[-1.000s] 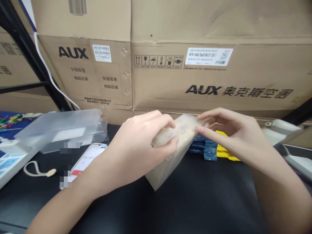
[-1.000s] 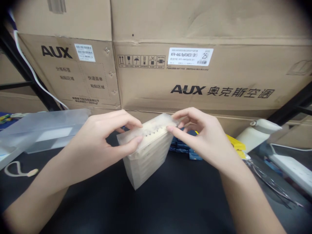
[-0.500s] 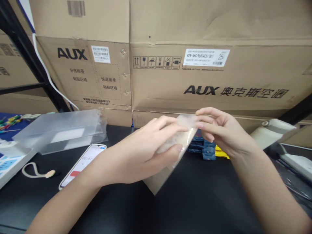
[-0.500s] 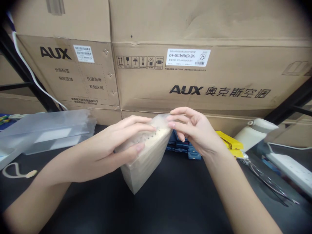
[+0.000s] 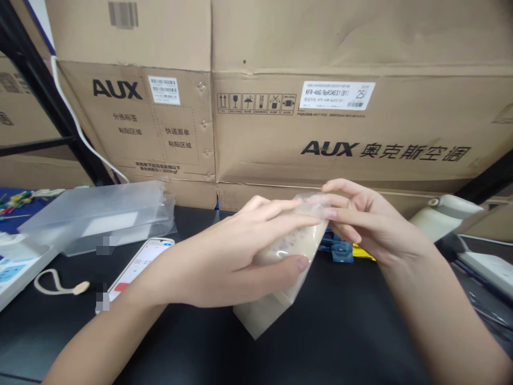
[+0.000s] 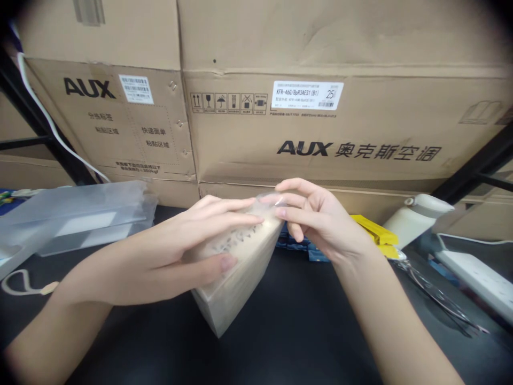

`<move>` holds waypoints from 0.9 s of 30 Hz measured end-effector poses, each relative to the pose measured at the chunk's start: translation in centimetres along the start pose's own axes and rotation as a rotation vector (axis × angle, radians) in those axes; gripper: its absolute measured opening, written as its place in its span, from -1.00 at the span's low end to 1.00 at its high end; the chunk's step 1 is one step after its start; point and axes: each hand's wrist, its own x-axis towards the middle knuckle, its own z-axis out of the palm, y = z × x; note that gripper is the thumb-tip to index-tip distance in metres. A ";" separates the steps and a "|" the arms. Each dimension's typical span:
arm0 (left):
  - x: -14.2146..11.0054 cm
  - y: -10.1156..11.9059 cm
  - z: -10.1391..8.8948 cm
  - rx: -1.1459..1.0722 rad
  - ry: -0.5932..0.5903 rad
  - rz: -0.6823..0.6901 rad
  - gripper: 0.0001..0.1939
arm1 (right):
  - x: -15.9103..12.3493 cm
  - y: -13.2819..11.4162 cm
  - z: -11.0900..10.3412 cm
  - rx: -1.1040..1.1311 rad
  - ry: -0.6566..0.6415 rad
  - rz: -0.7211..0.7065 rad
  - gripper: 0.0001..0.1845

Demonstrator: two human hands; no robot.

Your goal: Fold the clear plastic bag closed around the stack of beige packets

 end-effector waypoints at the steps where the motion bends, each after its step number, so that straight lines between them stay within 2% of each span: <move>1: 0.0 0.0 0.0 -0.005 0.005 -0.006 -0.51 | 0.0 0.0 -0.1 -0.020 -0.004 -0.010 -0.65; 5: 0.0 -0.2 0.1 -0.019 0.004 -0.011 -0.50 | -0.1 0.0 -0.6 -0.107 -0.036 -0.053 -0.68; 8: 0.0 -0.3 0.0 -0.017 -0.031 -0.007 -0.51 | -0.2 0.1 -1.1 -0.227 0.025 -0.103 -0.65; 13: 0.1 -0.6 -0.4 -0.033 -0.100 0.000 -0.51 | -0.8 -0.5 -1.6 -0.532 0.108 -0.307 -0.66; 15: 0.2 -0.7 -0.6 -0.065 -0.136 0.019 -0.49 | -1.1 -0.9 -1.7 -0.607 0.071 -0.381 -0.70; 18: 0.3 -0.6 -0.9 -0.130 -0.147 0.055 -0.46 | -1.4 -1.4 -1.6 -0.585 -0.095 -0.437 -0.83; 20: 0.3 -0.5 -1.0 -0.158 -0.145 0.071 -0.45 | -1.4 -1.5 -1.5 -0.550 -0.186 -0.457 -0.84; 24: 0.3 -0.6 -1.0 -0.193 -0.152 0.090 -0.48 | -1.4 -1.6 -1.3 -0.521 -0.200 -0.454 -0.78; 27: 0.3 -0.9 -0.9 -0.221 -0.171 0.108 -0.52 | -1.5 -1.6 -1.2 -0.483 -0.188 -0.430 -0.81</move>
